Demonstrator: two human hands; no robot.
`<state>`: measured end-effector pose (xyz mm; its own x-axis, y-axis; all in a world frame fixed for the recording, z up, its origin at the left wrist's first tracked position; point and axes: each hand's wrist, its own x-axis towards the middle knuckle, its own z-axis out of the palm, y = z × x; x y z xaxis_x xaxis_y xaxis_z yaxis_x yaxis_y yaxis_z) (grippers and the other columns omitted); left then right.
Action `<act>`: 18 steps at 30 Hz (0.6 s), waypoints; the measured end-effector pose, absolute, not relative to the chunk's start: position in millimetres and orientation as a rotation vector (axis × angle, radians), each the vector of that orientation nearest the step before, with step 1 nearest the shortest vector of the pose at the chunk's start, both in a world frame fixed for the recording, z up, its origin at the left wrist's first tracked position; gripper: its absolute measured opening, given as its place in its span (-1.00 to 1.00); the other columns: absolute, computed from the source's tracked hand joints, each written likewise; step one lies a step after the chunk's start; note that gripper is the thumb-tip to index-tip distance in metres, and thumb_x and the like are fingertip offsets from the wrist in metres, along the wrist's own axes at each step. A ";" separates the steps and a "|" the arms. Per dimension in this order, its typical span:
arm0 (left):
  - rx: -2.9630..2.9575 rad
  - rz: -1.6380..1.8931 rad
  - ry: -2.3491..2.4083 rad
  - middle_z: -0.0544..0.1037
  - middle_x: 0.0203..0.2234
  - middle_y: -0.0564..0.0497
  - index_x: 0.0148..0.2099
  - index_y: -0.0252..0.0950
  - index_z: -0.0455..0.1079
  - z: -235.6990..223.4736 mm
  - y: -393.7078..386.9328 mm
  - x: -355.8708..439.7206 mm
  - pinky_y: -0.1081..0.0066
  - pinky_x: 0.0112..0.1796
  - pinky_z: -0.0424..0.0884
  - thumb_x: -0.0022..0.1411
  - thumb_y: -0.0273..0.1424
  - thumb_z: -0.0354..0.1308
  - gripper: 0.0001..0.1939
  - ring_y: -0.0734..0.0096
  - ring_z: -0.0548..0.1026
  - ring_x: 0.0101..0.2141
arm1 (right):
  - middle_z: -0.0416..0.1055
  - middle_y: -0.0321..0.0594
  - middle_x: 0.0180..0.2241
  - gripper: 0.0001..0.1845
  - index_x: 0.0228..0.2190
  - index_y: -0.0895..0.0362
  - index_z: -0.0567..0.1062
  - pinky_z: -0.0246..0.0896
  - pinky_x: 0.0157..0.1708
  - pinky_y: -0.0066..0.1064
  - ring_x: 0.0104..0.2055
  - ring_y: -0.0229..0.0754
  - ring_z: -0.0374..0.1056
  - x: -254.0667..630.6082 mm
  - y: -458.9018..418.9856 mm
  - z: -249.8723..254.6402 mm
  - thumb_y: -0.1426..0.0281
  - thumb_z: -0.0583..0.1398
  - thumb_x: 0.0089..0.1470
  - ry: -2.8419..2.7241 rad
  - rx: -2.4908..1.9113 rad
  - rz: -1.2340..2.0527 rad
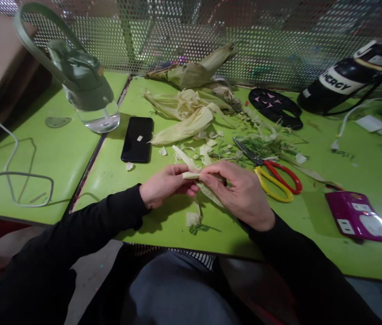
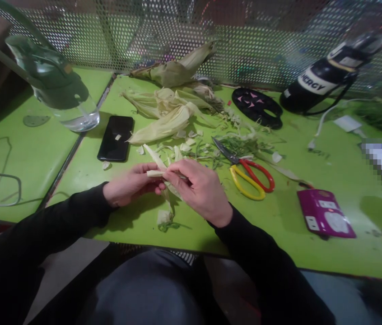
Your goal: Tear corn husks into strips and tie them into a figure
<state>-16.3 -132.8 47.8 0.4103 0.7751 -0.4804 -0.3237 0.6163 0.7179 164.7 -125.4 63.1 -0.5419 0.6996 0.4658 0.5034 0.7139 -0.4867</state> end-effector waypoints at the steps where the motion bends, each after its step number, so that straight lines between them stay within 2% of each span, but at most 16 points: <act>1: 0.570 0.743 0.900 0.48 -0.56 0.11 -0.30 -0.41 0.43 48.7 -132.7 -16.1 0.58 -0.42 0.39 0.30 -0.56 0.15 -0.91 0.68 0.44 -0.53 | 0.50 -0.30 -0.43 -0.92 -0.33 0.06 0.47 0.29 -0.41 -0.40 -0.42 -0.26 0.40 164.5 -125.5 63.3 0.38 0.19 0.25 -2.256 -0.917 0.375; 5: 0.537 0.763 0.941 0.49 -0.53 0.09 -0.31 -0.42 0.43 52.8 -132.5 -15.6 0.59 -0.44 0.39 0.35 -0.60 0.07 -0.84 0.69 0.45 -0.55 | 0.53 -0.26 -0.36 -0.93 -0.29 0.07 0.47 0.31 -0.38 -0.40 -0.36 -0.24 0.44 164.7 -126.1 63.5 0.43 0.16 0.25 -2.236 -0.936 0.338; 8: 0.514 0.785 0.953 0.49 -0.52 0.08 -0.30 -0.42 0.43 52.3 -132.5 -15.6 0.56 -0.41 0.41 0.34 -0.59 0.09 -0.85 0.66 0.46 -0.53 | 0.55 -0.24 -0.30 -0.85 -0.23 0.08 0.48 0.33 -0.32 -0.38 -0.30 -0.22 0.47 165.6 -125.4 63.1 0.50 0.12 0.24 -2.260 -0.914 0.322; 11: 0.499 0.793 0.941 0.49 -0.54 0.08 -0.28 -0.40 0.43 49.9 -132.7 -16.3 0.53 -0.37 0.43 0.35 -0.56 0.10 -0.88 0.64 0.46 -0.53 | 0.52 -0.25 -0.36 -0.90 -0.27 0.07 0.49 0.31 -0.37 -0.38 -0.35 -0.22 0.43 166.2 -124.0 62.6 0.44 0.15 0.25 -2.296 -0.893 0.282; 14: 0.509 0.795 0.927 0.49 -0.54 0.08 -0.30 -0.40 0.41 49.0 -133.0 -16.6 0.51 -0.35 0.44 0.36 -0.54 0.09 -0.85 0.65 0.45 -0.54 | 0.50 -0.29 -0.41 -0.91 -0.23 0.05 0.51 0.24 -0.45 -0.41 -0.41 -0.25 0.39 166.1 -123.3 62.6 0.35 0.19 0.26 -2.314 -0.833 0.310; 16: 0.523 0.790 0.930 0.49 -0.54 0.08 -0.32 -0.40 0.40 49.5 -133.2 -16.2 0.49 -0.33 0.44 0.36 -0.53 0.09 -0.84 0.65 0.44 -0.54 | 0.48 -0.30 -0.43 -0.92 -0.24 0.04 0.51 0.22 -0.46 -0.40 -0.43 -0.26 0.36 165.5 -123.4 62.8 0.38 0.18 0.26 -2.307 -0.841 0.314; 18: 0.536 0.789 0.947 0.48 -0.54 0.09 -0.31 -0.40 0.40 50.3 -133.3 -15.4 0.49 -0.32 0.44 0.35 -0.52 0.11 -0.86 0.65 0.44 -0.53 | 0.43 -0.29 -0.45 -0.89 -0.34 0.06 0.47 0.22 -0.44 -0.39 -0.44 -0.25 0.33 164.6 -123.4 62.6 0.44 0.16 0.25 -2.294 -0.876 0.276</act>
<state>-15.4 -133.3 50.3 0.3481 0.7897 -0.5051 -0.3543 0.6097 0.7090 164.6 -123.4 62.6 -0.5591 0.6563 0.5066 0.5171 0.7537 -0.4056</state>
